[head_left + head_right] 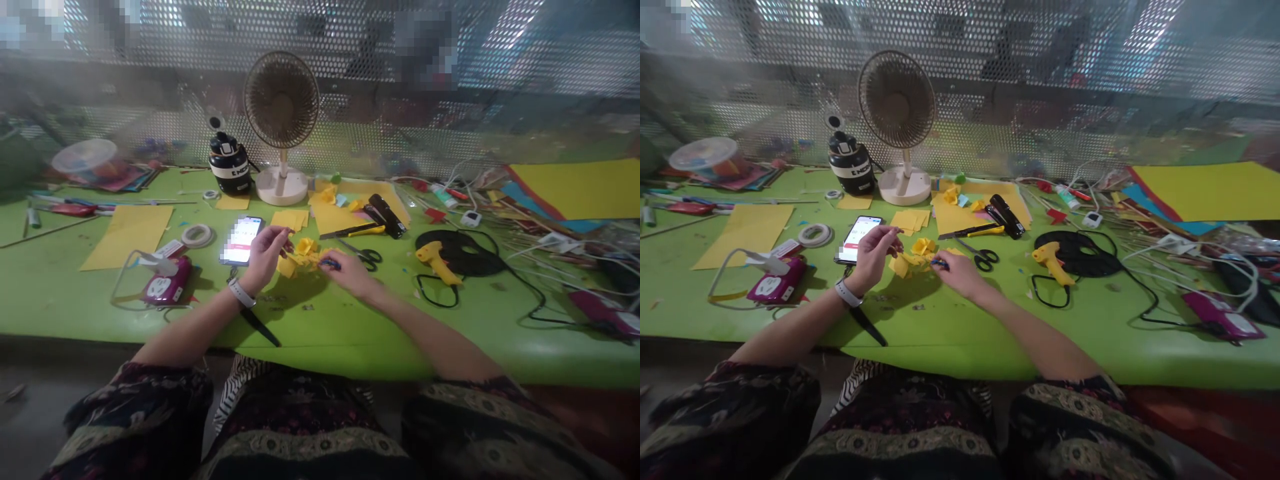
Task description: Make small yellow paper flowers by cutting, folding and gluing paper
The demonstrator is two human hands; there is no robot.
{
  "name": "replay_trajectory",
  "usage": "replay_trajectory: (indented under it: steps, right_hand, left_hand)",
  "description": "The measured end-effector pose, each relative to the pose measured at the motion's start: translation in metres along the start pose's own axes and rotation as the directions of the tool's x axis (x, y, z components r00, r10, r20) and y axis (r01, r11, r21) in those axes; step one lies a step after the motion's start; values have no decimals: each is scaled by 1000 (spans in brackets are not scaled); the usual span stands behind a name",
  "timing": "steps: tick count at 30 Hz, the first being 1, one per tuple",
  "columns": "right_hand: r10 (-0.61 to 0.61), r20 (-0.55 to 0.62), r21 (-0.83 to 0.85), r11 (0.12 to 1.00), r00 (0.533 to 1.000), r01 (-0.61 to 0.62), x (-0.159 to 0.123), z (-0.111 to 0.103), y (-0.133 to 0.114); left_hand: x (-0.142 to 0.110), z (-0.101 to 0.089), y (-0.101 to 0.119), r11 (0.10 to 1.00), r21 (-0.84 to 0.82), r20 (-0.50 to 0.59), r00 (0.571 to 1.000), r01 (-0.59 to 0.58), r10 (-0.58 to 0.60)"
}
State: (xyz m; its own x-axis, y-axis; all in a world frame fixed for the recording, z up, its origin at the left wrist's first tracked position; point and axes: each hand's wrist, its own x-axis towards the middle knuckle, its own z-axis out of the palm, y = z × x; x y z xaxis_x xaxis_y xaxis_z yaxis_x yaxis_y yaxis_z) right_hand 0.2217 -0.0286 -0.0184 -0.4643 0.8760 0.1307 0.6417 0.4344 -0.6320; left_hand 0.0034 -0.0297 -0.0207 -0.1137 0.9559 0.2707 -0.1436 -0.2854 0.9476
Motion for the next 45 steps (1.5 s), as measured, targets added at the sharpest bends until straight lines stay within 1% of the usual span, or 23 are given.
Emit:
replay_trajectory:
  steps: [3,5,7,10,13,15,19,21,22,23,24,25,27,28,29,31,34,39,45]
  right_hand:
    - [-34,-138,-114,993,990,18,0,-12,0]
    - [-53,-175,-188,982,983,19,0,-15,0]
    - [-64,-186,-233,972,981,19,-1,-15,0]
    - [-70,-182,-251,968,981,23,-3,-12,-1]
    - [-87,-179,-241,970,980,42,-4,-10,-2]
    - [-94,-180,-238,970,979,49,-4,-10,-3]
    - [-73,-174,-246,969,982,28,-3,-10,-2]
    - [-70,-173,-243,970,982,27,-3,-10,-2]
    - [-66,-175,-234,972,982,24,-3,-10,-2]
    - [-56,-179,-214,977,982,17,-3,-10,-3]
    - [-42,-180,-181,984,983,9,-4,-11,-4]
    - [-22,-181,-135,991,983,-3,-5,-12,-7]
    - [15,-177,-28,999,984,-20,-7,-16,-13]
    - [23,-172,19,1000,985,-20,-8,-17,-16]
    - [25,-164,52,999,986,-16,-9,-18,-19]
    - [13,-143,75,997,990,-3,-10,-17,-22]
    - [-6,-106,49,999,994,11,-9,-10,-20]
    - [-17,-36,43,999,999,19,-7,0,-11]
    - [-53,-21,73,996,998,54,-8,0,-12]
  left_hand:
    - [-5,2,4,989,140,148,989,-45,24]
    - [-9,4,4,968,233,248,968,-92,32]
    - [-14,5,2,929,333,299,952,-163,60]
    - [-17,6,-2,849,465,318,942,-252,105]
    - [-16,7,-5,803,520,319,938,-291,133]
    - [-15,7,-5,799,519,323,935,-303,144]
    - [-15,8,-6,822,484,327,934,-299,148]
    - [-16,8,-7,850,459,303,945,-258,123]
    - [-17,9,-7,876,437,288,954,-204,79]
    - [-17,9,-7,908,402,270,963,-118,6]
    - [-17,9,-6,936,352,253,963,-2,-93]
    - [-16,9,-5,949,287,237,950,133,-205]
    - [-14,9,-2,913,139,210,890,383,-405]
    - [-13,10,0,882,69,194,861,466,-470]
    - [-12,10,2,855,10,178,840,519,-512]
    - [-11,11,5,823,-73,150,822,563,-549]
    - [-11,12,7,813,-141,149,824,564,-546]
    - [-13,12,4,811,-187,205,830,554,-519]
    - [-16,15,2,800,-236,230,832,551,-505]
